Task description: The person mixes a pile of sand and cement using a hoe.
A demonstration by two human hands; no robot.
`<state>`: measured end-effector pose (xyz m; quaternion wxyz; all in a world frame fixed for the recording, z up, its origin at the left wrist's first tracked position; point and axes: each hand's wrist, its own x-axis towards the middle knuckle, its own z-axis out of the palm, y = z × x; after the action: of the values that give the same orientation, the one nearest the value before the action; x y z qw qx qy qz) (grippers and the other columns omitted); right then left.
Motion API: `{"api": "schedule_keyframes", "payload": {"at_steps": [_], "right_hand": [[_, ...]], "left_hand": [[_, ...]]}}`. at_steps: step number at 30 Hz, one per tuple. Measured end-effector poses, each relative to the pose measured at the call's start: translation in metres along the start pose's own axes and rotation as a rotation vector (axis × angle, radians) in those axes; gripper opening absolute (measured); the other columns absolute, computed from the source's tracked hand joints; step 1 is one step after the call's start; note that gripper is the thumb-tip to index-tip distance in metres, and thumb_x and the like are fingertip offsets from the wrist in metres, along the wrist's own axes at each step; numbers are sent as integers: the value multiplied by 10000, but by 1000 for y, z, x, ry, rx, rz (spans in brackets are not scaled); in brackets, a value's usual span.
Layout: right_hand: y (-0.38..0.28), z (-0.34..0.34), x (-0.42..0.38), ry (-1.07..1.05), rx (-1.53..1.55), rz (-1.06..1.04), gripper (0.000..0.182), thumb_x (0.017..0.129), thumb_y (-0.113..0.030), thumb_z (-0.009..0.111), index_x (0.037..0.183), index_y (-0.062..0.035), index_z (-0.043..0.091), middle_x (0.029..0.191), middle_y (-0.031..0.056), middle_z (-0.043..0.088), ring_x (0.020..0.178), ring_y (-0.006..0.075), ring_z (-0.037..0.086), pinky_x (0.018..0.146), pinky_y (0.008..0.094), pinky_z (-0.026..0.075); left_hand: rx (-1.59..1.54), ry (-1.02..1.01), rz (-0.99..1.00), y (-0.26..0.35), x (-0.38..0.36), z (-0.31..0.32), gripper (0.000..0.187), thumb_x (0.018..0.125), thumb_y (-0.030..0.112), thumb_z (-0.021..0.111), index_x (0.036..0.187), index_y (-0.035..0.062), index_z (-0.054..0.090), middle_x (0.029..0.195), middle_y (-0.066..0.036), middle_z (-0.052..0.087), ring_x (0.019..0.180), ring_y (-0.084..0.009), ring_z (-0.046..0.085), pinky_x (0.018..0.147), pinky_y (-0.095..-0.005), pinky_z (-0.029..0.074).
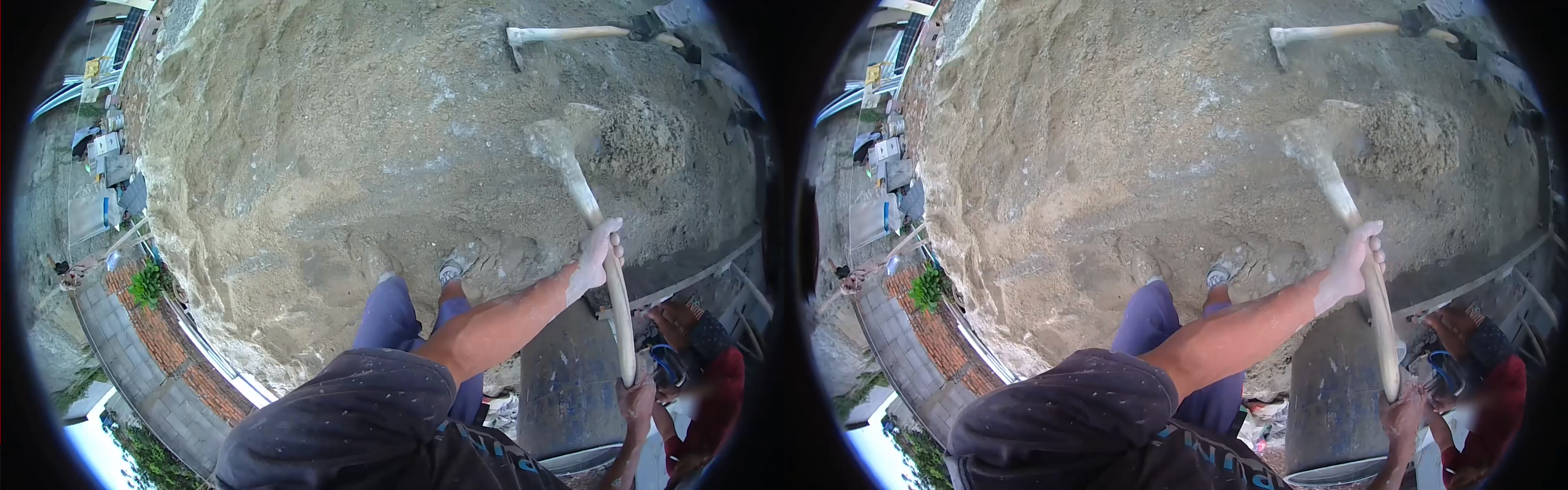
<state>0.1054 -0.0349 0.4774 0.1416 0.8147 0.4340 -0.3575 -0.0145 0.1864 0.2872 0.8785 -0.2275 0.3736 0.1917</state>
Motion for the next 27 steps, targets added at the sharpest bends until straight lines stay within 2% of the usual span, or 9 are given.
{"api": "schedule_keyframes", "payload": {"at_steps": [4, 6, 9, 12, 15, 18, 23, 24, 27], "right_hand": [[-39, 122, 8, -8, 248, -157, 445, 744, -213, 714, 1108, -1, 570, 914, 225, 650, 844, 422, 626, 759, 469, 503], [-114, 166, 28, -238, 411, -50, 425, 755, -239, 701, 1103, -28, 577, 907, 230, 647, 852, 425, 625, 770, 470, 502], [-221, 227, 62, -153, 521, -255, 405, 776, -297, 700, 1065, -33, 599, 940, 238, 644, 873, 422, 627, 781, 471, 498], [-346, 202, 99, -242, 514, -336, 485, 798, -316, 675, 1185, -44, 567, 1004, 238, 647, 962, 421, 613, 842, 477, 490], [-461, 181, 141, -54, 652, -553, 583, 784, -348, 681, 1234, -13, 523, 960, 257, 659, 865, 432, 642, 785, 501, 505], [-561, 111, 184, -111, 676, -507, 546, 784, -318, 670, 1207, 1, 534, 935, 274, 656, 874, 437, 641, 787, 497, 506], [-580, 162, 268, -233, 717, -333, 525, 750, -304, 678, 1153, 16, 576, 921, 282, 656, 894, 432, 640, 772, 469, 508], [-560, 174, 267, -272, 676, -267, 448, 750, -291, 673, 1056, 28, 601, 846, 239, 661, 789, 360, 647, 713, 434, 504], [-514, 224, 212, -392, 685, 56, 365, 754, -293, 673, 859, 55, 637, 686, 145, 640, 584, 220, 617, 560, 382, 486]], "left_hand": [[233, 298, 213, 57, -68, -47, 202, 823, 249, 683, 758, 155, 517, 612, 28, 472, 508, -138, 477, 486, -332, 415], [321, 460, 272, 117, -96, -75, 197, 821, 216, 678, 735, 153, 512, 579, 37, 458, 483, -117, 470, 467, -302, 418], [422, 585, 543, 221, -159, -77, 155, 811, 184, 685, 791, 136, 539, 588, 31, 466, 485, -121, 474, 459, -304, 426], [466, 504, 780, 324, -224, -54, 167, 818, 161, 692, 850, 124, 533, 652, 23, 482, 535, -118, 494, 491, -303, 445], [596, 349, 1105, 412, -272, -9, 216, 881, 211, 659, 929, 82, 492, 671, 6, 490, 563, -102, 512, 514, -282, 476], [866, 496, 1273, 442, -264, -22, 289, 908, 272, 641, 946, 57, 451, 682, -23, 519, 495, -99, 507, 428, -258, 445], [797, 664, 944, 440, -171, -112, 277, 931, 289, 600, 854, 60, 465, 584, -20, 489, 420, -125, 496, 355, -280, 405], [808, 652, 823, 430, -143, -144, 288, 930, 295, 597, 846, 54, 464, 563, -23, 491, 414, -137, 505, 352, -291, 402], [655, 635, 124, 375, -102, -234, 260, 909, 289, 610, 800, 74, 513, 580, -31, 490, 442, -167, 512, 381, -339, 438]]}}
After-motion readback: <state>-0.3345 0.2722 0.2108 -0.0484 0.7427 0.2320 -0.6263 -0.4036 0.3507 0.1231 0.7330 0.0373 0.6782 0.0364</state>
